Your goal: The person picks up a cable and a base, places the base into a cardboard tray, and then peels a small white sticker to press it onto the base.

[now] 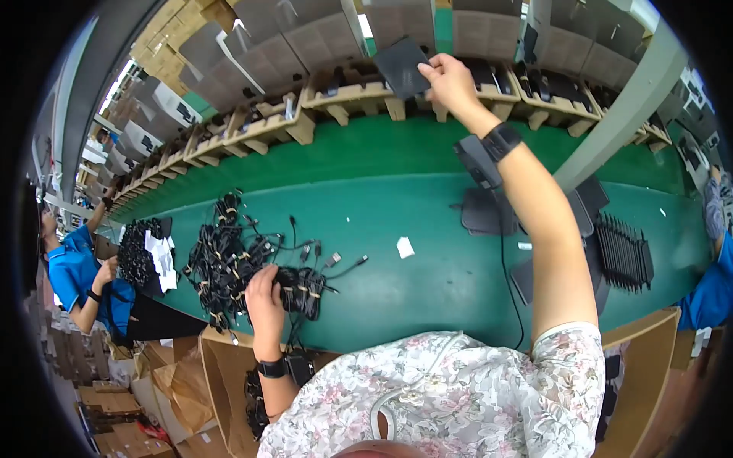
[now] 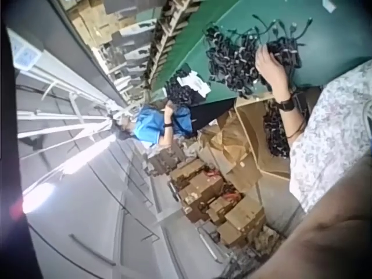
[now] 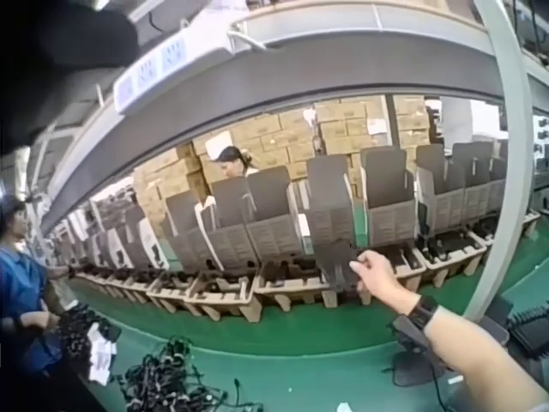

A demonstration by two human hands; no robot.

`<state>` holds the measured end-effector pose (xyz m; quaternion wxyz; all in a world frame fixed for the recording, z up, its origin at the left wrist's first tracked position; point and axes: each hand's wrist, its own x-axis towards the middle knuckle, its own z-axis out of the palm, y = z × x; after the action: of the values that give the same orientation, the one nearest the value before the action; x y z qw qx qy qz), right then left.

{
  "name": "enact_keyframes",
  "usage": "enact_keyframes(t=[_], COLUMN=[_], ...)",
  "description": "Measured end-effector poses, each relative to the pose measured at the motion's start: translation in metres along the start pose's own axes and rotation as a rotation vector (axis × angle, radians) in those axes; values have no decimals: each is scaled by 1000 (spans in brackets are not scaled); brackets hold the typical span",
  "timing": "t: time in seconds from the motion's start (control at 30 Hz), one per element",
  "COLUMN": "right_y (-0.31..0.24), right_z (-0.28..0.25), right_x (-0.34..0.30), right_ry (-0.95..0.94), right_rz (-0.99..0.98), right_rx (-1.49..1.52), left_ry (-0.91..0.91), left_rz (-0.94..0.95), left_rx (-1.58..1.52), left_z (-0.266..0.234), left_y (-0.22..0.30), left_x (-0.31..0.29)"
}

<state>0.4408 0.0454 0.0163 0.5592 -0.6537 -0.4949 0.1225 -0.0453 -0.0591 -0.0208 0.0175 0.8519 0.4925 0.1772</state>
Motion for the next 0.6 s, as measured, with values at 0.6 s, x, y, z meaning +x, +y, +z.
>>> enact_keyframes(t=[0.6], right_y=[4], right_z=[91], right_x=[41], right_ry=[-180], right_rz=[291], right_rx=[-165], left_ry=[116], left_rz=[78], left_rx=[-95], left_z=[4], left_y=[37], left_x=[-34])
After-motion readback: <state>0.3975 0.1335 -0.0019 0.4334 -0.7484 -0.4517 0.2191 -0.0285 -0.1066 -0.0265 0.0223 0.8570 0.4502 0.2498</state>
